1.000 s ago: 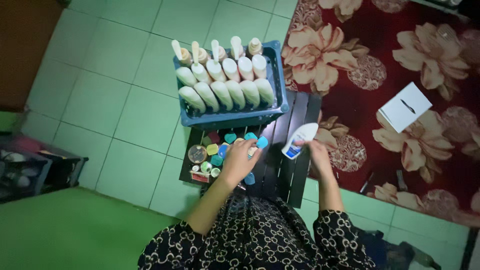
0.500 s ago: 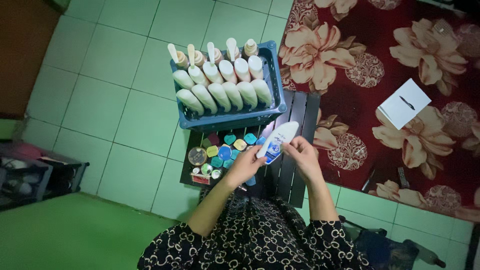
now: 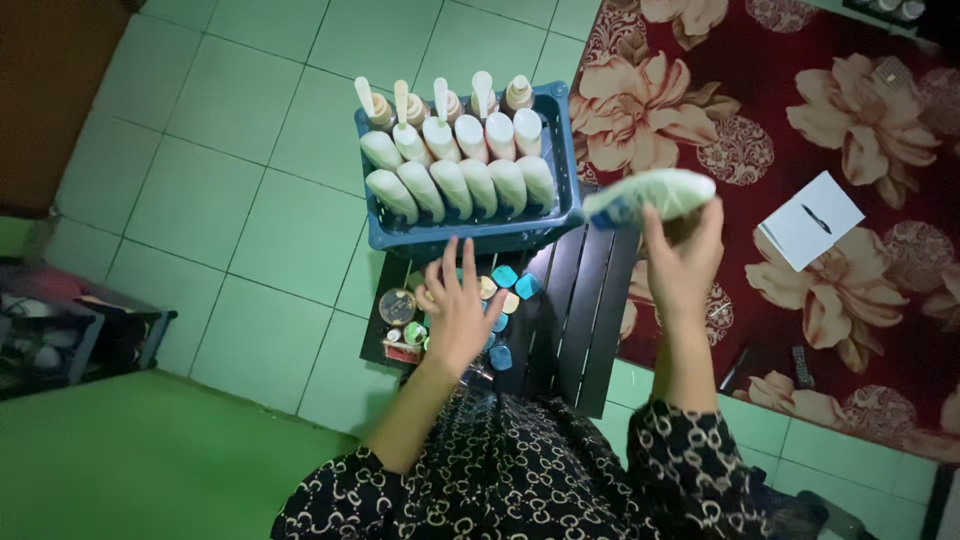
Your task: The person arranges white bottles into a blue plastic crate on a table, then places small round tins and other small items into the same crate. The person handles items one at a time and stacks them neatly inside the crate.
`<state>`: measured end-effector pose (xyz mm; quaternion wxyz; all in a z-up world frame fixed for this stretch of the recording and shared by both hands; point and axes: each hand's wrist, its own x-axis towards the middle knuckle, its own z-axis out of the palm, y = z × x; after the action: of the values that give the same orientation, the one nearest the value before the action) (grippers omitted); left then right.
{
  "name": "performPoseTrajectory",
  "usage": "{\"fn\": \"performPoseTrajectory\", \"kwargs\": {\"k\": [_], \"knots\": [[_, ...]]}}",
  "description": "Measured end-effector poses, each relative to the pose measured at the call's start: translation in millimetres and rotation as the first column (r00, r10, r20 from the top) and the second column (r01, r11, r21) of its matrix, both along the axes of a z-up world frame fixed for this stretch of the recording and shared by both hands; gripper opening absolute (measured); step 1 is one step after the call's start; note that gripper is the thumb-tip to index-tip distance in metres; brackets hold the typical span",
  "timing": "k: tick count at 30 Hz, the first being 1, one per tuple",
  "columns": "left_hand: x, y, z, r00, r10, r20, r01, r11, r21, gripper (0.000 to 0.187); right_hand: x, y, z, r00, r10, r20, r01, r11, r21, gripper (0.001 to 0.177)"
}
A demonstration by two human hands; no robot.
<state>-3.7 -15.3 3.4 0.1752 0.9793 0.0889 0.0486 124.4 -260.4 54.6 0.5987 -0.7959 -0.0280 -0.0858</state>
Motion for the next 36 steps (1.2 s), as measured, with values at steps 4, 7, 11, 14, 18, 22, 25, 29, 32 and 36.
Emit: {"fn": "performPoseTrajectory", "kwargs": {"k": [4, 7, 11, 14, 18, 22, 25, 29, 32, 36], "knots": [[-2.0, 2.3, -2.3, 0.997, 0.021, -0.077, -0.014, 0.995, 0.098, 0.091, 35.6, 34.6, -4.4, 0.989, -0.009, 0.146, 0.011, 1.0, -0.015, 0.041], [-2.5, 3.7, -4.7, 0.998, 0.016, -0.067, -0.006, 0.989, 0.145, 0.091, 46.1, 54.6, -13.6, 0.986, 0.04, 0.161, -0.028, 0.997, -0.077, 0.039], [-3.7, 7.4, -3.2, 1.0, 0.002, -0.001, -0.002, 0.984, 0.176, 0.09, 46.1, 66.6, -23.6, 0.973, 0.058, 0.225, 0.02, 0.943, -0.332, 0.041], [-3.7, 8.0, -0.4, 1.0, 0.01, 0.021, -0.014, 0.979, 0.201, 0.09, 43.5, 70.0, -28.8, 0.971, 0.098, 0.218, -0.02, 0.942, -0.336, 0.044], [-4.0, 9.6, 3.0, 1.0, 0.009, 0.022, -0.014, 0.975, 0.221, 0.09, 43.3, 73.6, -30.5, 0.973, 0.113, 0.203, -0.034, 0.934, -0.356, 0.046], [-3.5, 11.0, 3.8, 1.0, 0.006, 0.014, -0.009, 0.97, 0.244, 0.089, 41.7, 76.9, -28.3, 0.971, 0.139, 0.194, -0.056, 0.924, -0.379, 0.043], [-0.9, 11.7, 2.2, 1.0, 0.019, 0.001, -0.019, 0.967, 0.253, 0.088, 42.1, 80.4, -26.9, 0.974, 0.135, 0.181, -0.044, 0.9, -0.434, 0.045], [0.5, 12.7, 0.6, 1.0, 0.024, -0.005, -0.022, 0.974, 0.225, 0.087, 42.0, 83.2, -27.0, 0.984, 0.138, 0.109, -0.079, 0.902, -0.424, 0.042], [-0.1, 13.7, 0.4, 1.0, 0.018, -0.013, -0.015, 0.98, 0.199, 0.087, 41.6, 85.9, -28.1, 0.978, 0.154, 0.144, -0.08, 0.904, -0.421, 0.042], [1.0, 13.3, 0.6, 1.0, 0.016, -0.01, -0.014, 0.982, 0.189, 0.087, 42.6, 87.8, -26.9, 0.974, 0.176, 0.141, -0.095, 0.889, -0.448, 0.04]]}}
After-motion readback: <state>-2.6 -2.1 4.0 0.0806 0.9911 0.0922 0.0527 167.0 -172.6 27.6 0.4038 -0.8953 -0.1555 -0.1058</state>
